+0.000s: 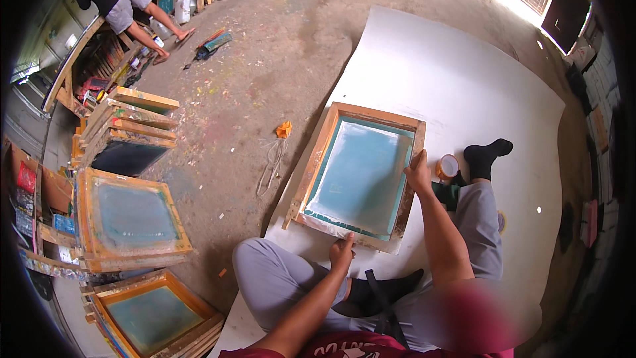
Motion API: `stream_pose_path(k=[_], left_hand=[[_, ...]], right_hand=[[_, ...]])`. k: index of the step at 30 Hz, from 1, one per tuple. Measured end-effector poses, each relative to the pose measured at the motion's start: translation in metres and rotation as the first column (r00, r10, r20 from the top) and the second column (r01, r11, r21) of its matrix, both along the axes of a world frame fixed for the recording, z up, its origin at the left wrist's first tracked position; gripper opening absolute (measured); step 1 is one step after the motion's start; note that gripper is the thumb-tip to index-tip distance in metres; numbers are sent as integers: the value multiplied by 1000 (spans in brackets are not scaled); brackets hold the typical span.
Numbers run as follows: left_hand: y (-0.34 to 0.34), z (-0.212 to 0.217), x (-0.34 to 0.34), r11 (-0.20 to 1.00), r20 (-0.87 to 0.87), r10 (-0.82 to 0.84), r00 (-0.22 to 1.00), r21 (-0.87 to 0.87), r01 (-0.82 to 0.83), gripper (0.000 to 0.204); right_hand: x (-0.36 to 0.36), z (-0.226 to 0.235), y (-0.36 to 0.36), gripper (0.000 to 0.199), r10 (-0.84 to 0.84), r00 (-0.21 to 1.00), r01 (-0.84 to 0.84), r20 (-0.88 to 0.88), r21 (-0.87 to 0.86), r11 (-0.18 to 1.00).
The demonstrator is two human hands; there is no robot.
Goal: The person wipes a wooden screen printing frame with a green cloth, then applies orange tape to the edges of the frame. The person repeats this process on multiple frames, stacking them after each one is prepared.
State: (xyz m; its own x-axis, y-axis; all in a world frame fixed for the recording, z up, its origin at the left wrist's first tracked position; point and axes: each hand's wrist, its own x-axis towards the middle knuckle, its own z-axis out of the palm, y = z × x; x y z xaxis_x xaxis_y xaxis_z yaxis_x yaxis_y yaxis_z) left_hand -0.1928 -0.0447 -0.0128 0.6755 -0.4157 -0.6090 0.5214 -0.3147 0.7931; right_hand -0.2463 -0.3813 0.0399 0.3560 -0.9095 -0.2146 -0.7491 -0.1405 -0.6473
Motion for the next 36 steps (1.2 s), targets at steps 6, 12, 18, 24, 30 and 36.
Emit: stream_pose_path(k=[6,12,18,24,30,36], left_hand=[[7,2,43,800,14,-579,815,199,566,50],[21,44,153,796,653,-575,494,586,153,50],[20,44,184,694,572,-662,484,712,107,51],[17,41,145,700,555,-649,520,703,124,49],[30,14,133,759,614,-591,523,642,104,49],[28,33,127,763,587,-607,536,620,183,49]], right_hand=[[-27,-53,27,95,-56,998,56,2,-45,997],[-35,-12,133,80,-153,977,155,-150,4,988],[-46,-23,136,48,-157,979,150,-127,-64,987],[-69,-21,104,56,-82,992,67,-94,-153,986],[-88,-17,63,43,12,994,-42,-110,-279,959],[-110,-10,-27,31,-183,948,83,-260,-355,931]])
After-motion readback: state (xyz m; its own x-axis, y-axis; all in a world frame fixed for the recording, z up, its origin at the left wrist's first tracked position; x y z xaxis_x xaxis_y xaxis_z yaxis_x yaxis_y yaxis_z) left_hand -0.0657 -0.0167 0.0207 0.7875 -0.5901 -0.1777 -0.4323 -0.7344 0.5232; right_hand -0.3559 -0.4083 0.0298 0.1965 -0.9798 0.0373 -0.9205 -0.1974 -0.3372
